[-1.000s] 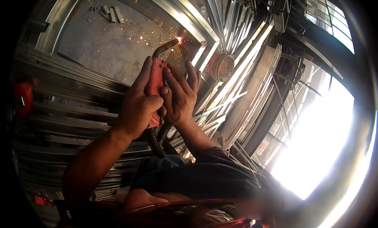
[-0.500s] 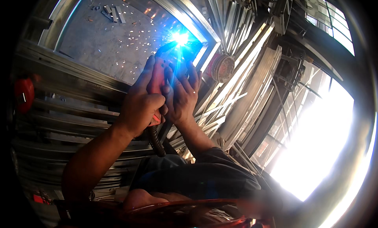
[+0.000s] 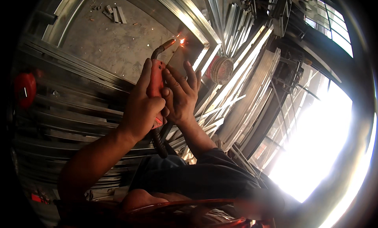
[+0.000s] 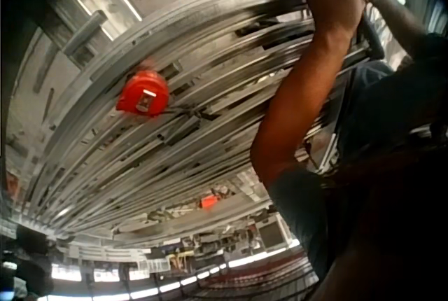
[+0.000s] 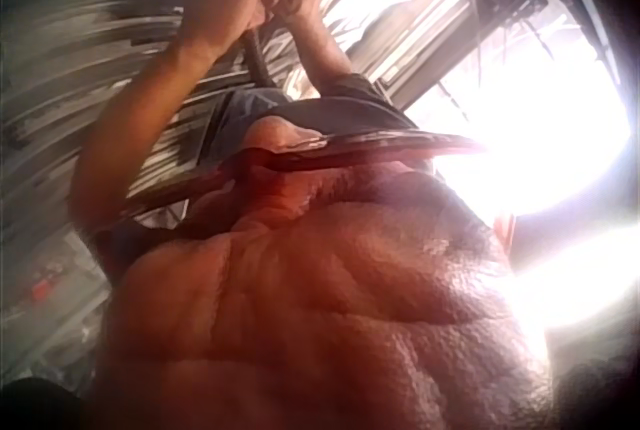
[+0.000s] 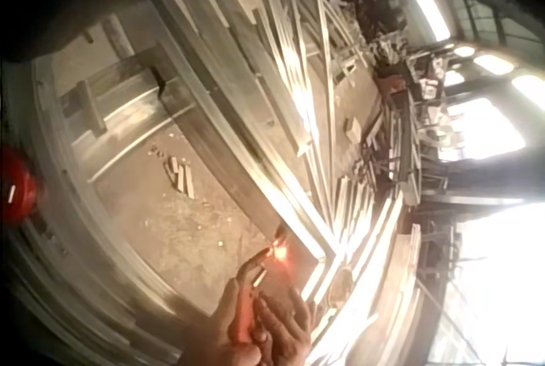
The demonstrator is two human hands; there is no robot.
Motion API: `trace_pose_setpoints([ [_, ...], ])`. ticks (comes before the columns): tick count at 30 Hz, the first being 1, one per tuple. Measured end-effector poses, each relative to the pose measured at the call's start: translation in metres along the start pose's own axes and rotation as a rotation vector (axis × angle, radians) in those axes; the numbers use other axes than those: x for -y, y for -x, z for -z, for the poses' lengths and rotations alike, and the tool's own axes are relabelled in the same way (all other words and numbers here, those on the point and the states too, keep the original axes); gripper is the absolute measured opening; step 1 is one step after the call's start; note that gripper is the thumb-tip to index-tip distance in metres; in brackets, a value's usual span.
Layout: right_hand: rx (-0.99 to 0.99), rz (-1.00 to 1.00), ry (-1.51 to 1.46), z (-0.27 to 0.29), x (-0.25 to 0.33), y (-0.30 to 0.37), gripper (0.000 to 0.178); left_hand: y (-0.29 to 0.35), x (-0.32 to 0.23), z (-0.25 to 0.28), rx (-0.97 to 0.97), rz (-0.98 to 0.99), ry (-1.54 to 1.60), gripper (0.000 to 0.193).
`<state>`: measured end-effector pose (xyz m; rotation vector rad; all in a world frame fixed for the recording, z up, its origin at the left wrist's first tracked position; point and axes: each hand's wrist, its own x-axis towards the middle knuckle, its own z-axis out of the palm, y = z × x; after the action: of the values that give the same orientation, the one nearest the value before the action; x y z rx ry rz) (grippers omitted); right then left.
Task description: The person welds metal frame corners using a handheld welding torch. They move along the frame, applying welds at multiple joints while sparks fly from the contact points.
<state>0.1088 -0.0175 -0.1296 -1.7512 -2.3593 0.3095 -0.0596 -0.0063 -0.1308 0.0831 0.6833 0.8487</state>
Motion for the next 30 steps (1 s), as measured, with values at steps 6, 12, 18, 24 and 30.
trace_pose_setpoints([
  [6,-0.090,0.036,-0.029,0.001,0.001,0.006,0.045,0.012,-0.010,0.005,0.062,0.085,-0.032,0.102],
  [12,-0.150,0.039,-0.058,-0.003,-0.008,0.005,0.045,0.003,-0.001,0.002,0.094,0.014,-0.046,0.104],
  [18,-0.178,0.047,-0.070,-0.001,0.001,0.005,0.043,0.010,-0.006,0.005,0.099,0.018,-0.053,0.103],
  [24,-0.176,0.036,-0.044,-0.002,-0.006,0.007,0.042,0.007,-0.010,0.001,0.123,0.067,-0.069,0.103],
  [30,-0.204,0.068,-0.077,-0.005,-0.016,0.003,0.042,-0.010,0.014,0.006,0.065,-0.051,-0.078,0.100],
])
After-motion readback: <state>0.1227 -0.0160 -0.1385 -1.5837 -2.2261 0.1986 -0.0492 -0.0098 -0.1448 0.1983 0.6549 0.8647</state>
